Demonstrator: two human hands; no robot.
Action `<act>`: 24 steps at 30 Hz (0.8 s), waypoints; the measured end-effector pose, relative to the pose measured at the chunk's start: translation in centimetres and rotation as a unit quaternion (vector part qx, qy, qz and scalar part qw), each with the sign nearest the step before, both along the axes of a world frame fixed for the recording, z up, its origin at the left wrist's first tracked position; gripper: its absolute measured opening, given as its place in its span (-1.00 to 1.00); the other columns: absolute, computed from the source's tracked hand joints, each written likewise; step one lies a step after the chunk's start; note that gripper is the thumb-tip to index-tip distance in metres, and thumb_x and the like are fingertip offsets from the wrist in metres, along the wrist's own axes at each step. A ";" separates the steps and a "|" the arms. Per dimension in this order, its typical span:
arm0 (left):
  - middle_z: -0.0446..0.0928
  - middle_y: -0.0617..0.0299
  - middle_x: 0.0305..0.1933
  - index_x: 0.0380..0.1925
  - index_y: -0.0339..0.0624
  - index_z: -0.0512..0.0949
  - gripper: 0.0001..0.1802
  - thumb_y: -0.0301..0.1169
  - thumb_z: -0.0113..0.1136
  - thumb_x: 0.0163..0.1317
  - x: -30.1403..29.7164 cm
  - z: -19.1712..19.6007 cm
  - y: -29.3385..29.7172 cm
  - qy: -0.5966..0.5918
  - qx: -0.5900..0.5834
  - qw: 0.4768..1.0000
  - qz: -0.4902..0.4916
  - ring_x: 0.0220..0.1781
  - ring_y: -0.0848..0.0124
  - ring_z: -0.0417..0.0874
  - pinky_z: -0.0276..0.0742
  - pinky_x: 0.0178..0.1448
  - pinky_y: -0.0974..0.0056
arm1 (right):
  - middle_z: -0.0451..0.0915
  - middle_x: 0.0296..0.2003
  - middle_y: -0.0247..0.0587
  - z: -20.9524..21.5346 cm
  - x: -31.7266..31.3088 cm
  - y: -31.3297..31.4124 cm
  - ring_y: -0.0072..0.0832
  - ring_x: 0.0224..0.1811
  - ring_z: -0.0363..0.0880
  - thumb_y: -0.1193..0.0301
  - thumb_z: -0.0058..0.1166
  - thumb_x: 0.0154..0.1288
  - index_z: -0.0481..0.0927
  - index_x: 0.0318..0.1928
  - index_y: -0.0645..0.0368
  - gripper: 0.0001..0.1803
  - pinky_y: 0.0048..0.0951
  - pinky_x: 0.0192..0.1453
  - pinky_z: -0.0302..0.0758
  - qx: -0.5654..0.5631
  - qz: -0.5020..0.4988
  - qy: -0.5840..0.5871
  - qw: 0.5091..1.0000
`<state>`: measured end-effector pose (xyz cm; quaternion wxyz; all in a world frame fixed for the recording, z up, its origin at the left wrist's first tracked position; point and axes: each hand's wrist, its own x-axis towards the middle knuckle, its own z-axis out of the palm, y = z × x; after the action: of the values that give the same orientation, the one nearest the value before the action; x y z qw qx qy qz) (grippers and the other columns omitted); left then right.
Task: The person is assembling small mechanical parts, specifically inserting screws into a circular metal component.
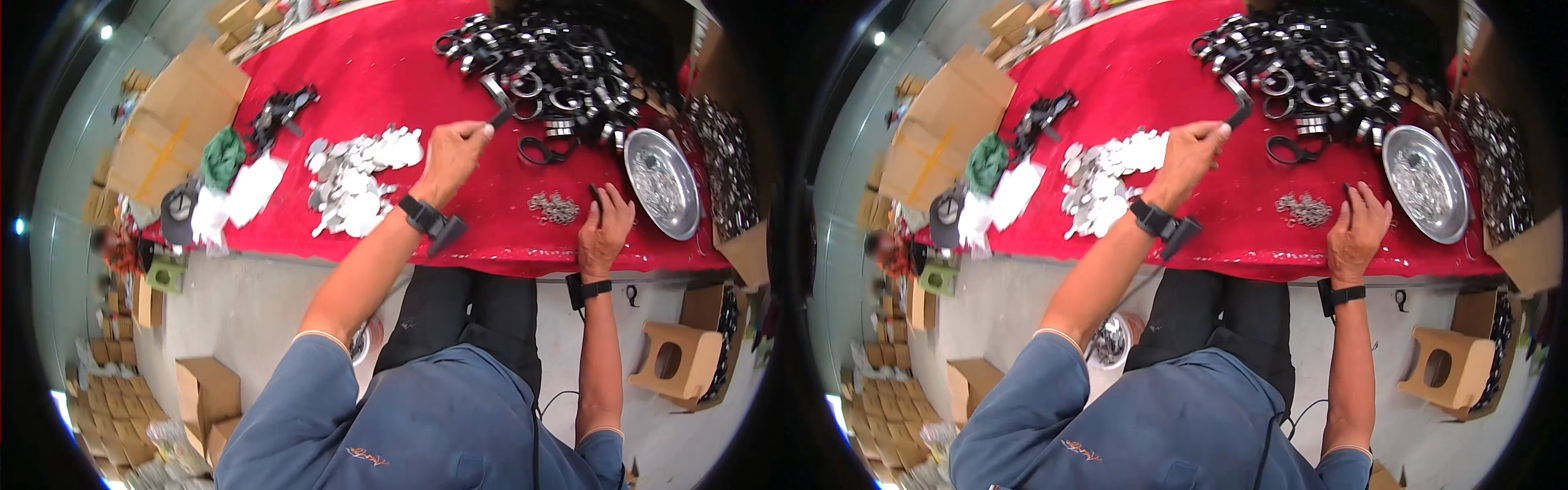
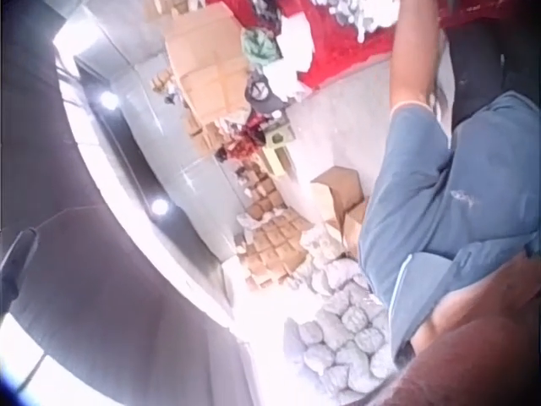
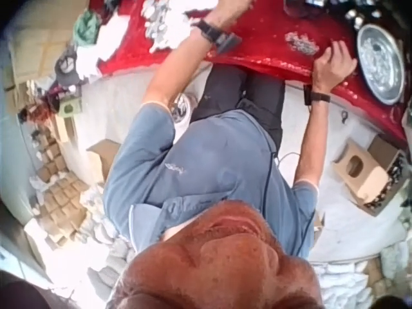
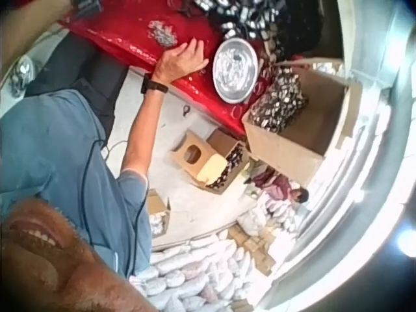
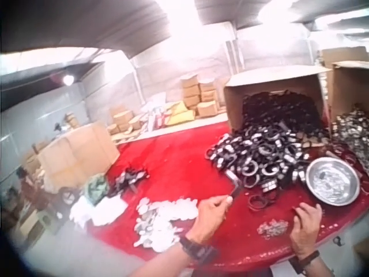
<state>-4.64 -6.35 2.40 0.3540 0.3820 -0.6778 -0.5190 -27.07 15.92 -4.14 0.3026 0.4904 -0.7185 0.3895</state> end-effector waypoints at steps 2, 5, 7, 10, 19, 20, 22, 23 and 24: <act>0.71 0.30 -0.27 0.14 -0.37 0.80 -0.57 -0.18 0.44 0.56 2.2 -1.8 3.8 0.040 0.077 0.996 0.019 -0.31 0.53 0.65 0.65 -0.34 0.33 | 0.78 0.13 -0.03 0.7 2.6 -0.2 -0.10 0.22 0.74 0.49 0.34 0.49 0.77 0.19 0.25 -0.68 -0.01 0.48 0.58 -0.026 0.070 -0.061 0.995; 0.78 0.27 -0.22 0.15 -0.32 0.80 -0.63 -0.27 0.46 0.53 4.3 -4.0 8.9 0.068 0.192 0.978 0.046 -0.38 0.59 0.66 0.54 -0.46 0.42 | 0.83 -0.08 -0.07 1.2 7.7 -1.3 -0.25 0.04 0.81 0.30 0.42 0.53 0.79 0.11 0.33 -0.65 -0.25 0.21 0.68 0.074 0.201 -0.303 0.928; 0.78 0.27 -0.29 0.16 -0.33 0.80 -0.65 -0.31 0.45 0.53 5.3 -4.8 11.1 0.080 0.217 0.972 0.038 -0.44 0.59 0.65 0.52 -0.47 0.42 | 0.83 -0.15 -0.10 1.4 10.4 -2.8 -0.33 -0.04 0.80 0.22 0.44 0.52 0.79 0.09 0.37 -0.58 -0.30 0.13 0.68 0.146 0.202 -0.406 0.879; 0.80 0.24 -0.31 0.07 -0.38 0.83 -0.71 -0.38 0.44 0.52 6.3 -5.0 13.1 0.064 0.173 0.983 0.023 -0.41 0.59 0.69 0.62 -0.35 0.39 | 0.82 -0.27 -0.19 1.6 13.0 -4.7 -0.51 -0.18 0.74 0.11 0.44 0.53 0.78 0.05 0.44 -0.47 -0.39 -0.04 0.65 0.193 0.198 -0.507 0.817; 0.70 0.03 -0.19 -0.01 -0.16 0.83 -0.60 -0.18 0.60 0.25 18.3 -3.8 10.7 -0.250 -0.293 0.906 0.175 -0.16 0.02 0.79 0.70 -0.07 -0.03 | 0.65 -0.43 -0.26 2.4 15.7 -5.4 -0.53 -0.40 0.58 0.25 0.47 0.45 0.78 0.05 0.28 -0.64 -0.38 -0.22 0.56 0.168 0.148 -0.354 0.908; 0.66 0.03 -0.17 0.00 -0.17 0.82 -0.55 -0.16 0.65 0.20 19.7 -3.7 9.8 -0.289 -0.299 0.886 0.207 -0.15 0.02 0.77 0.69 -0.08 -0.03 | 0.65 -0.43 -0.24 2.4 15.5 -5.5 -0.51 -0.41 0.58 0.25 0.48 0.44 0.77 0.06 0.28 -0.62 -0.37 -0.22 0.56 0.160 0.134 -0.330 0.921; 0.64 0.01 -0.12 0.01 -0.19 0.80 -0.48 -0.15 0.71 0.11 21.8 -3.6 8.6 -0.354 -0.277 0.863 0.233 -0.09 0.00 0.76 0.68 -0.07 -0.04 | 0.69 -0.41 -0.16 1.9 15.4 -5.8 -0.43 -0.39 0.63 0.23 0.50 0.42 0.77 0.08 0.27 -0.59 -0.33 -0.18 0.60 0.169 0.134 -0.332 0.918; 0.63 -0.01 -0.07 0.03 -0.22 0.79 -0.42 -0.13 0.74 0.07 22.4 -3.8 8.2 -0.388 -0.238 0.864 0.214 -0.05 -0.02 0.76 0.68 -0.05 -0.04 | 0.72 -0.39 -0.14 1.6 15.4 -5.8 -0.40 -0.37 0.66 0.23 0.50 0.43 0.77 0.08 0.27 -0.59 -0.30 -0.15 0.62 0.190 0.128 -0.331 0.915; 0.63 -0.01 -0.07 0.03 -0.22 0.79 -0.42 -0.13 0.74 0.07 22.5 -4.1 8.0 -0.393 -0.239 0.862 0.211 -0.05 -0.02 0.76 0.68 -0.05 -0.04 | 0.74 -0.37 -0.11 1.3 15.3 -5.8 -0.36 -0.35 0.69 0.23 0.49 0.43 0.77 0.09 0.28 -0.59 -0.27 -0.13 0.64 0.223 0.115 -0.339 0.907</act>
<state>17.87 1.65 -1.66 0.2394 0.5923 -0.7669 -0.0609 -11.73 10.15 -2.83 -0.1234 0.4628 -0.7846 0.3938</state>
